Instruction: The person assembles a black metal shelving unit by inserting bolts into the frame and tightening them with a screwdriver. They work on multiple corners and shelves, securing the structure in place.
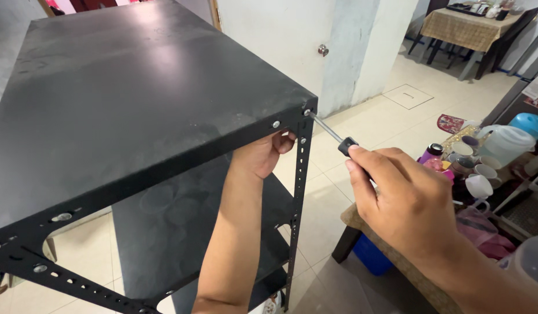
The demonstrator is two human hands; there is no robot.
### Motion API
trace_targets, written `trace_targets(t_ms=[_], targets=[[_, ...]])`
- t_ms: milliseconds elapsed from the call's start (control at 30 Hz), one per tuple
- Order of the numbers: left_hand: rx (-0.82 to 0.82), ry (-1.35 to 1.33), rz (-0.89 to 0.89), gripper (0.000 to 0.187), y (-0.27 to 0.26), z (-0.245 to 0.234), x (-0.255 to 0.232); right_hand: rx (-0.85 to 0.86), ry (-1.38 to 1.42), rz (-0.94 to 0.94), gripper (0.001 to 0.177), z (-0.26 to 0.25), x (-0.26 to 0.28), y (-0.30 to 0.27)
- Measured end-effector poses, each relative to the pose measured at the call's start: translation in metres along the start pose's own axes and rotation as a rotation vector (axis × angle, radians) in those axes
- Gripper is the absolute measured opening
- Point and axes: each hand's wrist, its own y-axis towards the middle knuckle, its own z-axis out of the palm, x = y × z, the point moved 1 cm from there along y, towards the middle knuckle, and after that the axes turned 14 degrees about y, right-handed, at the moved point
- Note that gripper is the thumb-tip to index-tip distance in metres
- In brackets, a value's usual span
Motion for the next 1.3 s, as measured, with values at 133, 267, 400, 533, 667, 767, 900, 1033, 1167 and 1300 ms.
trace_targets(t_ms=[133,267,400,533,667,767,900,1033,1167,1300], targets=[[0.043,-0.016,-0.015,0.009,0.002,-0.001,0.004,0.058,-0.113,-0.11,0.014,-0.003,0.002,0.003],[0.02,-0.025,-0.037,0.009,0.006,-0.002,0.008,0.082,-0.176,-0.18,0.02,-0.005,0.007,0.004],[0.019,-0.019,-0.055,0.009,0.009,-0.004,0.011,0.122,-0.276,-0.209,0.022,-0.009,0.013,0.009],[0.013,0.04,-0.079,0.01,0.01,-0.008,0.013,0.179,-0.332,-0.271,0.021,-0.013,0.016,0.021],[0.007,0.108,-0.083,0.006,0.011,-0.01,0.015,0.166,0.022,0.289,0.019,-0.01,0.007,0.034],[0.001,0.119,-0.084,0.004,0.01,-0.008,0.013,0.258,-0.038,0.366,0.024,-0.014,0.003,0.033],[0.0,0.098,-0.099,0.004,0.01,-0.003,0.01,0.169,-0.202,-0.139,0.02,-0.018,0.007,0.02],[-0.001,0.11,-0.076,0.003,0.013,-0.001,0.01,0.17,-0.248,-0.045,0.022,-0.016,0.002,0.016],[-0.017,0.146,-0.085,0.003,0.014,-0.004,0.015,0.201,-0.173,-0.037,0.019,-0.016,0.003,0.024],[-0.033,0.136,-0.086,0.005,0.016,-0.009,0.024,0.194,-0.176,-0.245,0.024,-0.023,0.011,0.023]])
